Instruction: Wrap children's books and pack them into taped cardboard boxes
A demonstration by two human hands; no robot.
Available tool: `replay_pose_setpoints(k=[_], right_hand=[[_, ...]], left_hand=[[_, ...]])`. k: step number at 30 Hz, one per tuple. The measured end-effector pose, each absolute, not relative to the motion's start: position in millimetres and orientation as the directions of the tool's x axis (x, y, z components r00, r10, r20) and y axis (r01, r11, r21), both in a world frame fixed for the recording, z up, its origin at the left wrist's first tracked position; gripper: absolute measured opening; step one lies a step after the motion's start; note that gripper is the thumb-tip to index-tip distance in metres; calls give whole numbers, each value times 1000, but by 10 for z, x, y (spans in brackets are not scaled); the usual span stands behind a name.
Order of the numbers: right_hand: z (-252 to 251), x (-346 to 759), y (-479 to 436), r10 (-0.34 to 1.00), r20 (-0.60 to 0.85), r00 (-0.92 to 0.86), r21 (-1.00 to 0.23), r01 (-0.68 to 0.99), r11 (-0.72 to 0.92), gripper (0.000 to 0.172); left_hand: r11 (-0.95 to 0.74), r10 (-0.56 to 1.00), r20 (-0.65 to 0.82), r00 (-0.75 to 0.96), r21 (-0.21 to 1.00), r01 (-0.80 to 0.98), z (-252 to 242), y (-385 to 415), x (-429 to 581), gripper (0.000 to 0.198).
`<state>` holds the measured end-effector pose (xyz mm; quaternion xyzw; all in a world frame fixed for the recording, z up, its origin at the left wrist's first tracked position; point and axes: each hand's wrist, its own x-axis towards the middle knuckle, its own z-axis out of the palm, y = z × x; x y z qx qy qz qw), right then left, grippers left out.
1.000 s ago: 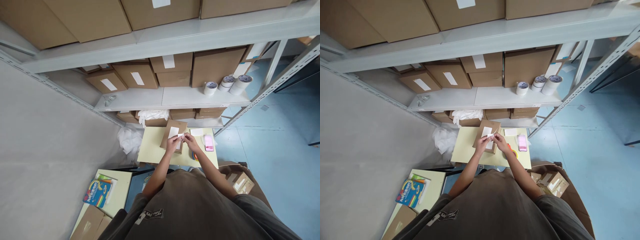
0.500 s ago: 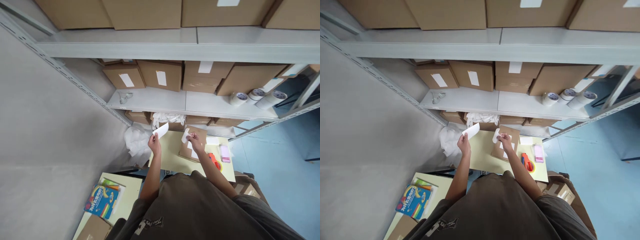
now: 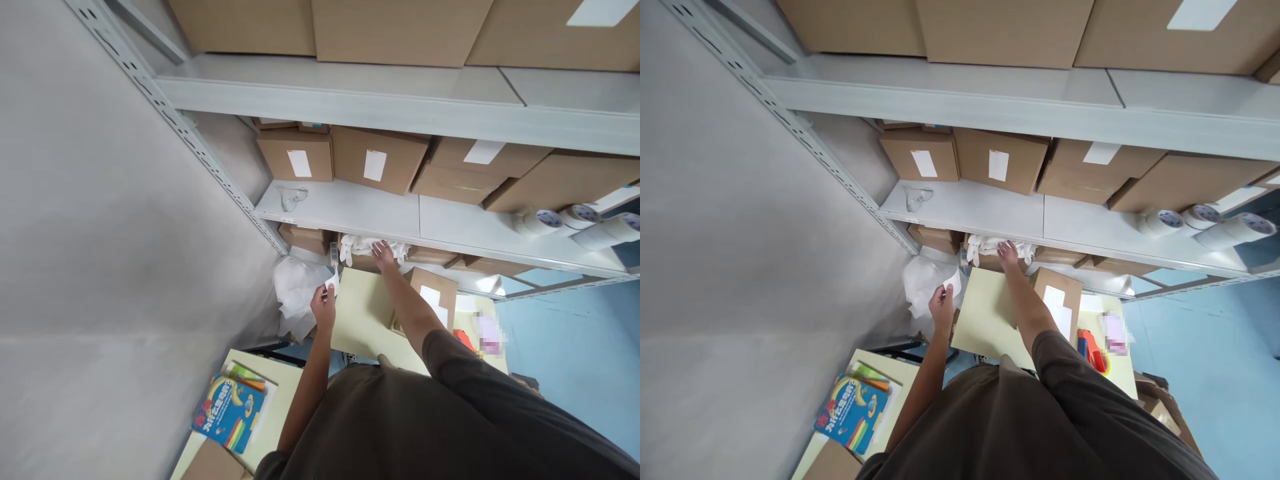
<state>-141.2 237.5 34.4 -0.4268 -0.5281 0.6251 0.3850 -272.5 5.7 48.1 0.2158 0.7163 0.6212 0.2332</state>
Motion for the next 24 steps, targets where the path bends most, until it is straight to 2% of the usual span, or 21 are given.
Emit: replay_pose_setpoints(k=[4,7,10,15,19,22,24], right_hand=[[306,-1405,2208,943,-166,-288,-979,-70,-194,40],[187,-1208,1889,934,-292,-207,-934,-150,-326,46],[118,-839,1495,876,-427,-226,-849,-234,-474,52],[173,-114,1031,835,-453,-313,-805,-258,-534,52],[98,415,897,885,-450,-119,-831,-307,-463,41],[-37,730,818,862,-506,24,-813,-347,-468,42],[-117,892,767,845,-533,48,-790,-386,-477,43]], left_hand=[[127,659,-40,-751,990,59,481,79,-2681,38],[77,746,49,-664,984,159,470,181,-2582,32],[11,851,123,-510,968,252,443,343,-2390,24],[-65,963,159,-217,919,389,343,588,-1766,13],[-87,992,118,-43,889,449,239,672,-1206,34],[-40,999,51,-18,916,400,147,695,-922,67],[87,995,-70,-68,951,295,71,694,-794,91]])
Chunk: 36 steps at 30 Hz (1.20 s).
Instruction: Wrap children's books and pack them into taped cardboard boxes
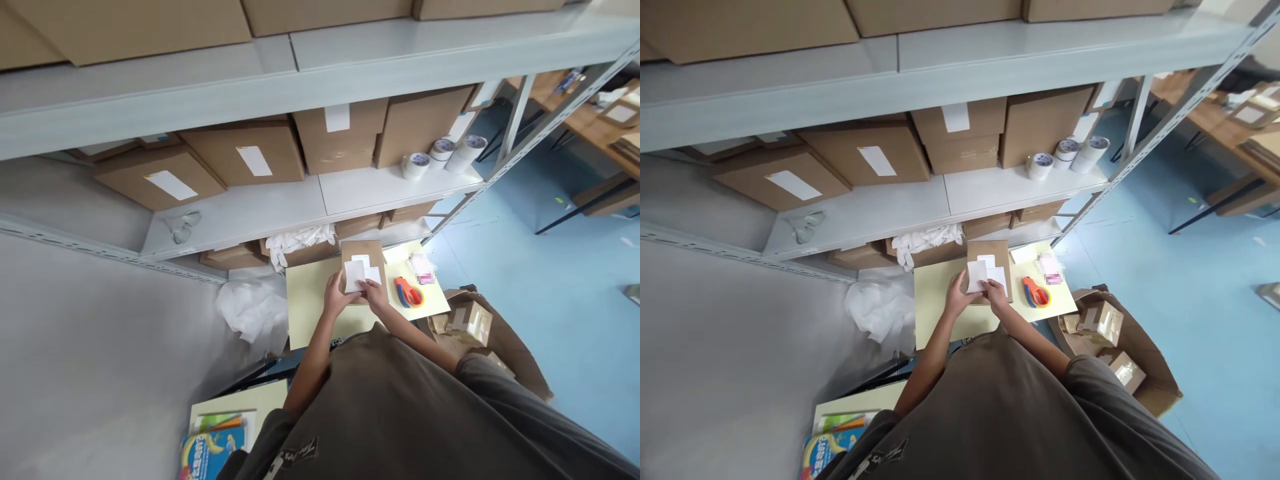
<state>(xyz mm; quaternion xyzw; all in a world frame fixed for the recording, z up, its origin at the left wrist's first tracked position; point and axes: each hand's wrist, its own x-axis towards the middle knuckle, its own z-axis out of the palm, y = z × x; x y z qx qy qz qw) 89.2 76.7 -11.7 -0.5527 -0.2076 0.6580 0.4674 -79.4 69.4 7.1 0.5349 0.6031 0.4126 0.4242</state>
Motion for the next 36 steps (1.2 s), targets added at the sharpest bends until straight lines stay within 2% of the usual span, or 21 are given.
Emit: replay_pose_setpoints(k=[2,5,8,11,15,18,20,22,24,26,28,31,36], right_hand=[[-179,1021,731,836,-547,33,-767,-420,-485,45],[-257,1160,722,810,-585,-33,-718,-443,-537,47],[-338,1252,756,784,-614,-93,-685,-430,-588,46],[-390,1321,804,782,-615,-100,-701,-385,-601,44],[-372,1364,821,776,-607,-170,-677,-401,-617,45],[-333,1329,771,788,-572,-229,-680,-406,-611,48],[-322,1288,727,801,-554,-227,-709,-375,-597,48],[-326,1254,697,831,-535,-154,-786,-270,-556,46],[-342,1235,688,872,-489,-23,-870,-68,-489,45],[-365,1226,695,901,-420,104,-890,147,-432,50],[-392,1211,702,909,-378,176,-865,282,-414,60],[-442,1154,690,900,-367,237,-815,384,-434,61],[-515,1037,638,885,-324,334,-750,479,-455,37]], left_hand=[[249,966,-234,-112,957,149,-16,679,-690,93],[399,907,-396,-145,917,-8,-147,635,-554,62],[422,885,-399,-239,905,50,-260,583,-446,47],[428,860,-367,-356,897,109,-343,541,-370,40],[417,820,-372,-435,909,7,-386,502,-293,42],[401,819,-400,-411,912,-90,-368,489,-273,48],[396,825,-396,-403,914,-87,-345,496,-290,46],[399,832,-378,-407,916,-36,-322,518,-322,41],[412,841,-364,-401,911,36,-308,553,-354,36],[438,847,-365,-387,892,116,-306,593,-377,32],[475,844,-379,-380,857,200,-317,634,-392,28],[530,833,-416,-366,788,312,-353,695,-411,25],[529,847,-430,-314,737,420,-412,767,-441,24]])
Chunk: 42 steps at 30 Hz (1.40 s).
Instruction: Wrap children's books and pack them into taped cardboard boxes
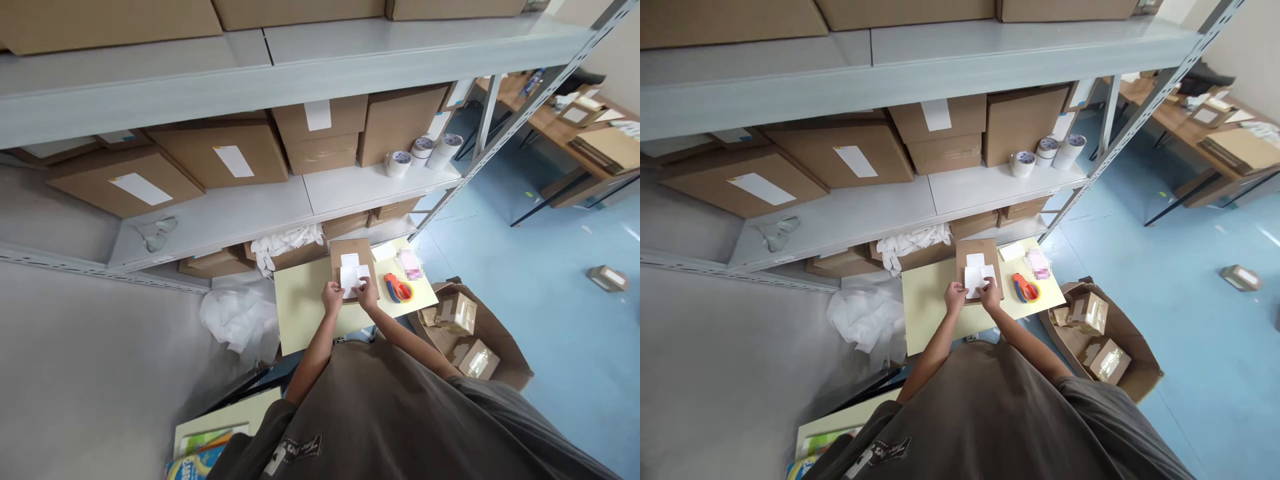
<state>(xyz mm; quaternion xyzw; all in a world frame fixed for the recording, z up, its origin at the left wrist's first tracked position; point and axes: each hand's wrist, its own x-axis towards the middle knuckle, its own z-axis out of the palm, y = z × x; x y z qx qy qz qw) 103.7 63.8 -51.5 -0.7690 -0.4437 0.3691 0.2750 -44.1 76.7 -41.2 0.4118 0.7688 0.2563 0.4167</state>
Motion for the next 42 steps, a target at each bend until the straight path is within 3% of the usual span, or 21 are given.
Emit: replay_pose_setpoints(k=[8,12,16,19,22,24,29,35,39,42], right_hand=[[-441,908,657,873,-375,311,-559,675,-480,25],[-371,888,672,857,-410,311,-417,772,-479,29],[-297,947,664,862,-404,306,-300,846,-441,44],[-282,950,593,891,-417,177,-256,918,-302,54],[-322,904,428,893,-443,84,-198,962,-189,59],[-360,888,288,886,-456,78,-177,968,-177,61],[-396,1049,66,913,-393,114,-263,937,-230,54],[-415,1387,191,933,-122,338,-510,785,-352,59],[-488,1295,296,970,-157,184,-688,684,-241,58],[-536,1036,295,990,-133,37,-757,641,-126,56]], left_hand=[[431,892,-414,-182,660,615,-359,806,-463,19],[324,897,-432,-89,509,797,-275,889,-514,20],[249,876,-479,-57,349,904,-221,951,-649,39],[105,931,-361,51,400,911,-244,970,-681,31],[-143,951,-179,252,465,874,-321,992,-619,47],[-234,921,-176,347,461,856,-389,1005,-576,57],[-228,892,-236,385,500,835,-546,1007,-624,65],[-132,926,-146,349,740,660,-659,1039,-1010,76],[-87,937,-164,308,745,662,-611,1061,-1343,74],[1,962,-176,211,769,639,-542,1002,-1419,73]])
